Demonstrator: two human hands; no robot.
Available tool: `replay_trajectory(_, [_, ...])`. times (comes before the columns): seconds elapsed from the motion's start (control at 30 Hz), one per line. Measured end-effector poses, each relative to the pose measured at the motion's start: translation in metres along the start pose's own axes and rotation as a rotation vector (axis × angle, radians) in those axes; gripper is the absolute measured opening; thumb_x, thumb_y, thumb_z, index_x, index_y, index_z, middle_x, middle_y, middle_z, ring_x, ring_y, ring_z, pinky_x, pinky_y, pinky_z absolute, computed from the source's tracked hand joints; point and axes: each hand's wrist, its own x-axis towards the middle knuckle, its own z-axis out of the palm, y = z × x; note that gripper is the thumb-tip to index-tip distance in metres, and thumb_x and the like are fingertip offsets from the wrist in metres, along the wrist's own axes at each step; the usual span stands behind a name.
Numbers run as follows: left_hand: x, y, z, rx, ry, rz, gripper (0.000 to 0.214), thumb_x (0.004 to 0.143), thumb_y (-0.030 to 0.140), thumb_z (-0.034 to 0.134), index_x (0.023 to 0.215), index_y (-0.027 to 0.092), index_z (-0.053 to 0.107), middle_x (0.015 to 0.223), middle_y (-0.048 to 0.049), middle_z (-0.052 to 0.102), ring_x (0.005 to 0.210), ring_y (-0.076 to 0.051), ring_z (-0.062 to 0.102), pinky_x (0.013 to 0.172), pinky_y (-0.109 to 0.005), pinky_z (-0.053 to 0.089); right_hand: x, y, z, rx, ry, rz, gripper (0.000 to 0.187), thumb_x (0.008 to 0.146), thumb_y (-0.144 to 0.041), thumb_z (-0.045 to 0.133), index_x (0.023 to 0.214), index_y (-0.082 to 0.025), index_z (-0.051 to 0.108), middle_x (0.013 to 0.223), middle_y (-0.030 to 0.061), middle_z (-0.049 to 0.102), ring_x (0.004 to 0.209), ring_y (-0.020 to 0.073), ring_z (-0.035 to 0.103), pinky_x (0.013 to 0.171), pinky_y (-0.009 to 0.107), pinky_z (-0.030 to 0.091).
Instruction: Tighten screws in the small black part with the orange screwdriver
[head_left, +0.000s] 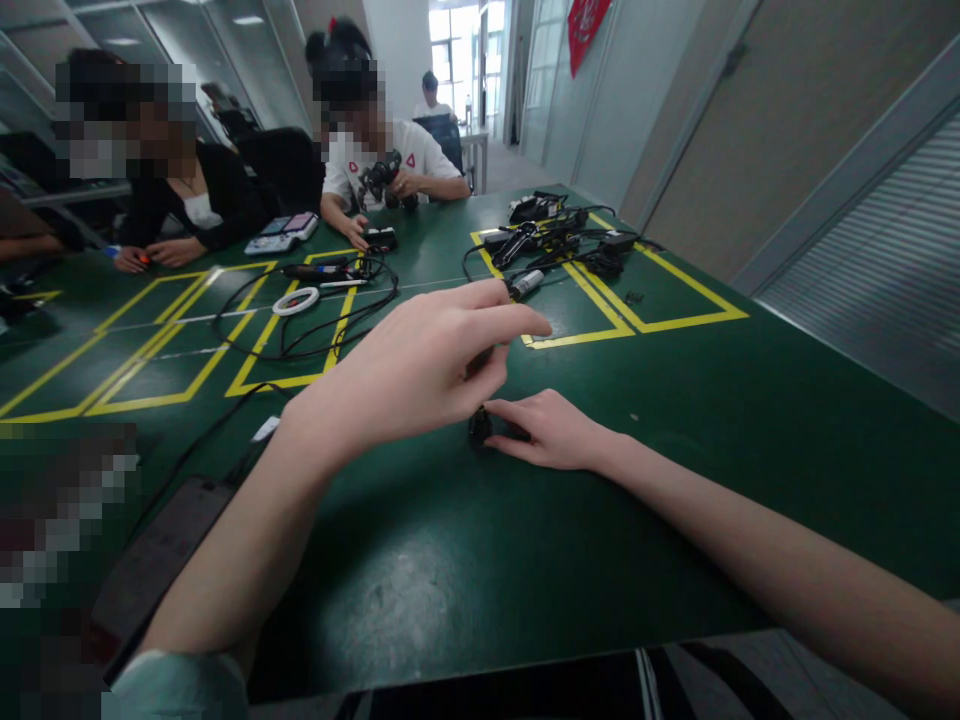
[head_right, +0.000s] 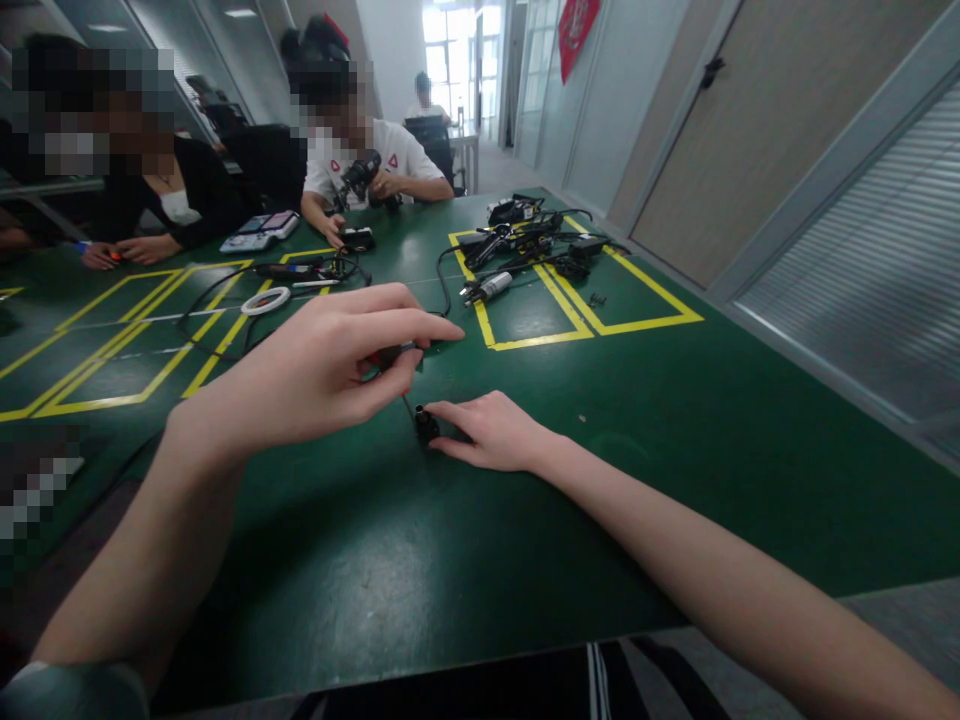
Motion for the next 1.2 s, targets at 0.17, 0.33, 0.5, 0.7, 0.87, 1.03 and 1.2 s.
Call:
replay_trajectory(0.17, [-0.0011, -0.0016, 0.0023, -0.022, 0.035, 0.002, 0.034, 0.099, 0.014, 0.052, 0.124, 0.016, 0.075, 0.1, -0.0081, 0.078, 0.086, -0.018, 0.073, 0.078, -0.028, 0.055, -0.0006, 0.0009, 0.0005, 0.005, 0.0, 0.006, 0.039, 0.107, -0.04, 0.056, 0.135, -0.014, 0.064, 0.079, 0.0051, 0.079, 0.068, 0.0223, 0.074, 0.061, 0.028, 0.04])
replay_trajectory(0.33, [-0.0036, 0.0003, -0.0018, 0.008, 0.0, -0.021, 0.04, 0.092, 0.014, 0.055, 0.128, 0.017, 0.073, 0.106, -0.0085, 0.076, 0.09, -0.02, 0.071, 0.079, -0.03, 0.056, -0.0014, 0.0027, 0.0006, 0.028, 0.004, -0.002, 0.035, 0.107, -0.041, 0.056, 0.131, -0.016, 0.065, 0.077, 0.004, 0.077, 0.065, 0.0208, 0.071, 0.06, 0.028, 0.038])
replay_trajectory(0.5, [-0.0031, -0.0004, -0.0015, 0.024, 0.039, -0.014, 0.047, 0.092, 0.006, 0.051, 0.133, 0.018, 0.072, 0.113, -0.0109, 0.071, 0.09, -0.019, 0.068, 0.076, -0.029, 0.054, -0.0019, 0.0018, 0.0005, 0.023, 0.011, 0.002, 0.038, 0.107, -0.041, 0.056, 0.134, -0.015, 0.064, 0.076, 0.0037, 0.077, 0.064, 0.0199, 0.071, 0.06, 0.027, 0.038])
replay_trajectory(0.7, [-0.0029, 0.0005, -0.0012, 0.04, -0.015, -0.024, 0.039, 0.095, 0.014, 0.053, 0.129, 0.018, 0.072, 0.107, -0.0089, 0.072, 0.09, -0.02, 0.068, 0.074, -0.029, 0.052, -0.0021, 0.0019, 0.002, 0.027, 0.004, 0.002, 0.038, 0.107, -0.041, 0.056, 0.133, -0.015, 0.065, 0.078, 0.0049, 0.077, 0.064, 0.0217, 0.071, 0.06, 0.029, 0.039])
replay_trajectory(0.87, [-0.0041, 0.0014, -0.0046, 0.025, -0.034, -0.039, 0.043, 0.088, 0.011, 0.054, 0.128, 0.018, 0.072, 0.108, -0.0091, 0.07, 0.092, -0.02, 0.067, 0.075, -0.029, 0.052, -0.0024, 0.0027, 0.0025, 0.05, 0.015, 0.007, 0.037, 0.107, -0.04, 0.055, 0.132, -0.014, 0.064, 0.078, 0.005, 0.077, 0.059, 0.0206, 0.067, 0.058, 0.029, 0.035])
replay_trajectory(1.03, [-0.0022, 0.0002, -0.0023, 0.008, -0.031, -0.003, 0.042, 0.092, 0.008, 0.05, 0.126, 0.018, 0.073, 0.11, -0.0096, 0.071, 0.093, -0.019, 0.069, 0.076, -0.029, 0.052, -0.0022, 0.0025, 0.0008, 0.045, -0.005, 0.01, 0.036, 0.108, -0.041, 0.053, 0.131, -0.015, 0.064, 0.073, 0.0024, 0.074, 0.059, 0.019, 0.065, 0.058, 0.028, 0.034])
replay_trajectory(1.2, [-0.0018, -0.0018, 0.0004, 0.02, -0.006, -0.001, 0.039, 0.094, 0.01, 0.05, 0.123, 0.017, 0.074, 0.106, -0.0085, 0.075, 0.092, -0.019, 0.07, 0.077, -0.028, 0.052, -0.0018, 0.0026, 0.0008, 0.044, -0.01, 0.013, 0.037, 0.108, -0.042, 0.053, 0.132, -0.015, 0.063, 0.073, 0.0024, 0.073, 0.06, 0.0194, 0.066, 0.059, 0.027, 0.033])
